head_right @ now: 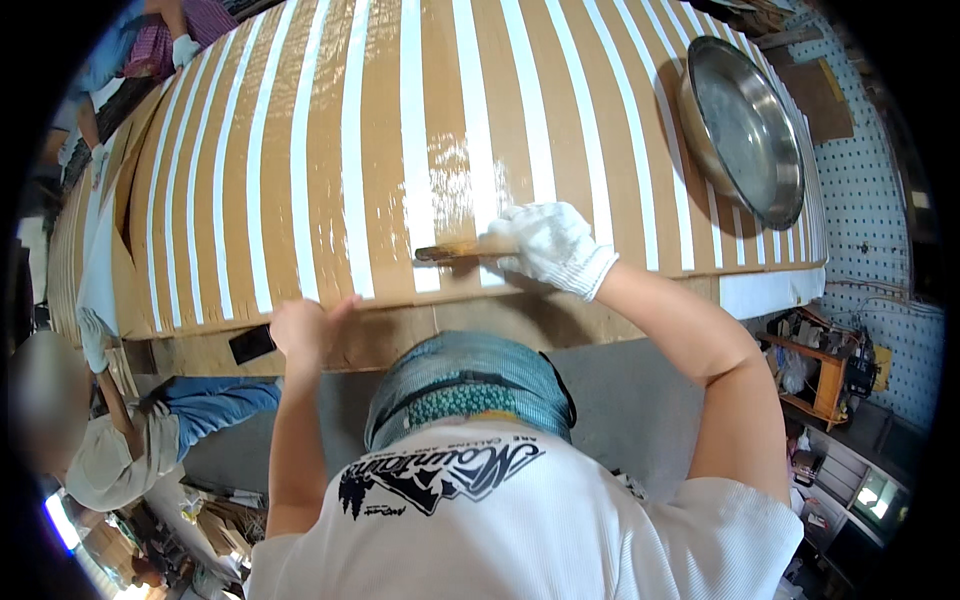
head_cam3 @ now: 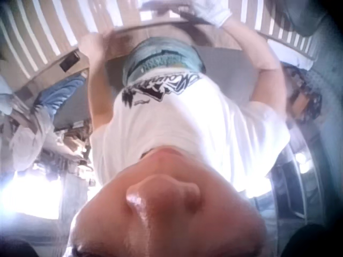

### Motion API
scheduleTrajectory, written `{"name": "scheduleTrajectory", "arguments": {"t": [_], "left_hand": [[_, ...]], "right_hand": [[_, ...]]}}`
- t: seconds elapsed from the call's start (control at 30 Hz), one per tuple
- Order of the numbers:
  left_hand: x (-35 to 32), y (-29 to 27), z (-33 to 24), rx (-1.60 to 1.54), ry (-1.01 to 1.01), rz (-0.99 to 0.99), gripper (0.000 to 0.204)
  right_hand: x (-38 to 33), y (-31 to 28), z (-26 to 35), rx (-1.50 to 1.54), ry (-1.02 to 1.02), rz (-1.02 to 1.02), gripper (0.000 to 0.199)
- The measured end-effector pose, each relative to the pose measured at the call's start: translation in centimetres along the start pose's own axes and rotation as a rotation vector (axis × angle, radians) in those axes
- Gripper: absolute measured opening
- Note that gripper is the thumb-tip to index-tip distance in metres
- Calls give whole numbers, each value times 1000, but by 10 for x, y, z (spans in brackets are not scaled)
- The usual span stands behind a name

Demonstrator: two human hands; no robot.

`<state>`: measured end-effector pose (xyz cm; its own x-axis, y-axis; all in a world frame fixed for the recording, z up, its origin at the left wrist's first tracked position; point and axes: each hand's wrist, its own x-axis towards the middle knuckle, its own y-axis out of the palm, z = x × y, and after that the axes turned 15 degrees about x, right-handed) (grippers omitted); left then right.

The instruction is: The person repeatedly dips a brush into a metal bowl of liquid and applies it to the surface of a large striped object. They work systematically along the surface, ensuring even coverage while another person works nearby.

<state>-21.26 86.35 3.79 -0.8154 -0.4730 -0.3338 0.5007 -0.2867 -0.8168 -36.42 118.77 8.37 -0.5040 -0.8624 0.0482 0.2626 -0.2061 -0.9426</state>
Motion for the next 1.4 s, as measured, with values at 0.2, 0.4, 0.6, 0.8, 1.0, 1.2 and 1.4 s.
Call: {"name": "scheduleTrajectory", "arguments": {"t": [0.2, 0.4, 0.6, 0.8, 1.0, 1.2, 1.4], "left_hand": [[6, 2, -4, 28, 25, 19, 99], [6, -3, -7, 193, 14, 54, 108], [11, -23, -12, 73, -35, 350, 125], [9, -27, -15, 34, -56, 329, 122], [4, -18, -6, 73, 10, 142, 111], [5, -15, -10, 30, -25, 169, 111], [-1, -3, -11, 29, -23, 88, 103]], "right_hand": [[110, -51, -81, -51, 549, 184, 48], [229, -67, -197, -117, 473, -64, 47], [329, -69, -337, -282, 338, -320, 51], [379, -84, -361, -181, 389, -349, 28], [320, -68, -302, -165, 306, -349, 27], [163, -28, -196, -371, -31, -253, 16], [-2, 3, -62, -182, -39, 41, 22]]}}
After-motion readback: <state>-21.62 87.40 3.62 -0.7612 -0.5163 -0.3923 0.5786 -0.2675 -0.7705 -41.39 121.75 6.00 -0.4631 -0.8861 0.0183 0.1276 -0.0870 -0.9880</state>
